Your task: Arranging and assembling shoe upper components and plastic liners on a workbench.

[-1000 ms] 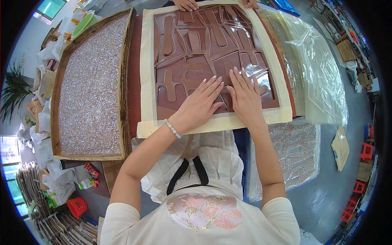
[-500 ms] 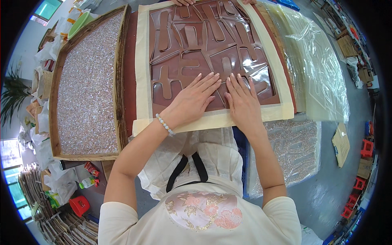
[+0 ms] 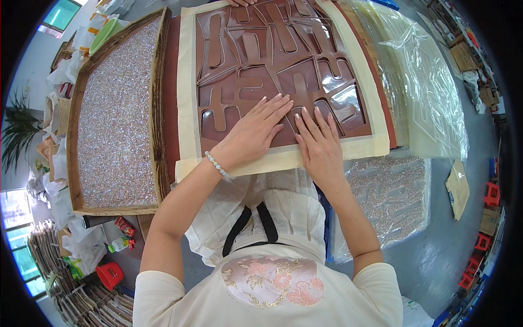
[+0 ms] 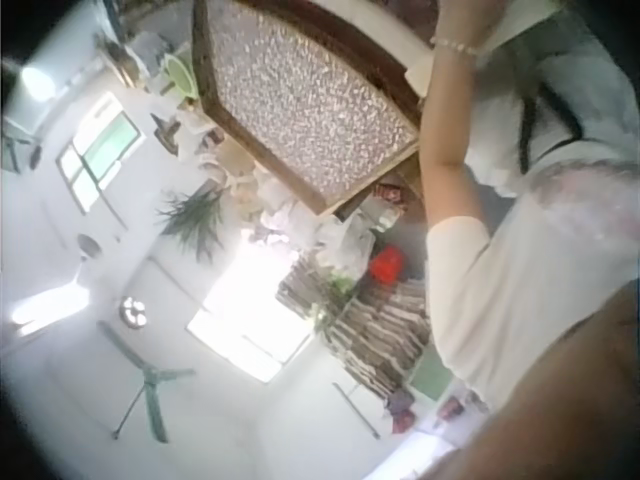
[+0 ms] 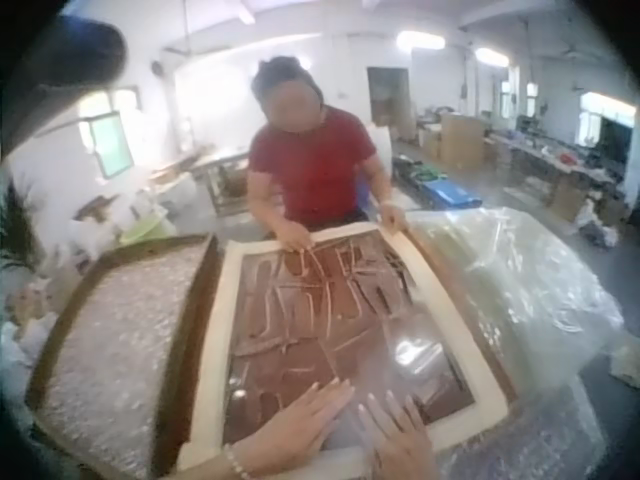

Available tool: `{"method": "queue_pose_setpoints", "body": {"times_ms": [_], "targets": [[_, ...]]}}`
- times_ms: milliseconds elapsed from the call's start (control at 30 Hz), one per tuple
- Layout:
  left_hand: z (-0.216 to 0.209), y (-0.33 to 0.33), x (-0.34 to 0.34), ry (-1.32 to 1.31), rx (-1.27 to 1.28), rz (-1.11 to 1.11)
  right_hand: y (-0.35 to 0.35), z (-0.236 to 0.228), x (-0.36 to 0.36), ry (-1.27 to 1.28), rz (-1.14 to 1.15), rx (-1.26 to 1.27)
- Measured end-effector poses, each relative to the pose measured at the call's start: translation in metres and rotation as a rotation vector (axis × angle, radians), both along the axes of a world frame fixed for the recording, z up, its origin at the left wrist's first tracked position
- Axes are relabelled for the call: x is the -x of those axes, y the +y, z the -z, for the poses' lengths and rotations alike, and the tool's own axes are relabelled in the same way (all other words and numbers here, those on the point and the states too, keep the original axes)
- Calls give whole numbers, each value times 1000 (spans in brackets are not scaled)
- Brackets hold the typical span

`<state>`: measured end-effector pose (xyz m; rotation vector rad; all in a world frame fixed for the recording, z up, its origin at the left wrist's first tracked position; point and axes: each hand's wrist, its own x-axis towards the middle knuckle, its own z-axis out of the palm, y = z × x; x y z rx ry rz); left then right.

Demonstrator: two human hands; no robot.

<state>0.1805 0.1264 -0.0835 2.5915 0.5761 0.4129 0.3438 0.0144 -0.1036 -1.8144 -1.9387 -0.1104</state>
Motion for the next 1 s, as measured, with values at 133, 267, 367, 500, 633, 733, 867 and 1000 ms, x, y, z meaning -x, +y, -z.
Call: {"method": "queue_pose_setpoints", "body": {"times_ms": [133,267,367,500,633,733,867,1000], "targets": [[0,1,0,-3,-27,0,2,-2,-6,13,-42,-27],[-3,2,0,-16,-36,0,6,-11,-7,-66,-89,-42],[0,4,1,-38,-35,5,14,-10,-4,-200,-173,-22],[0,0,2,-49,-27,0,16,-12,1,-295,-204,23],[-3,-6,1,-27,-93,5,10,-13,-2,-437,-220,-15],[-6,-8,0,14,-160,-5,7,-21,-2,-515,-232,27],[-6,-14,0,121,-309,-19,-8,-20,10,-372,-130,122],[-2,-14,-2,138,-344,-24,-23,-13,13,-212,-71,134]]}}
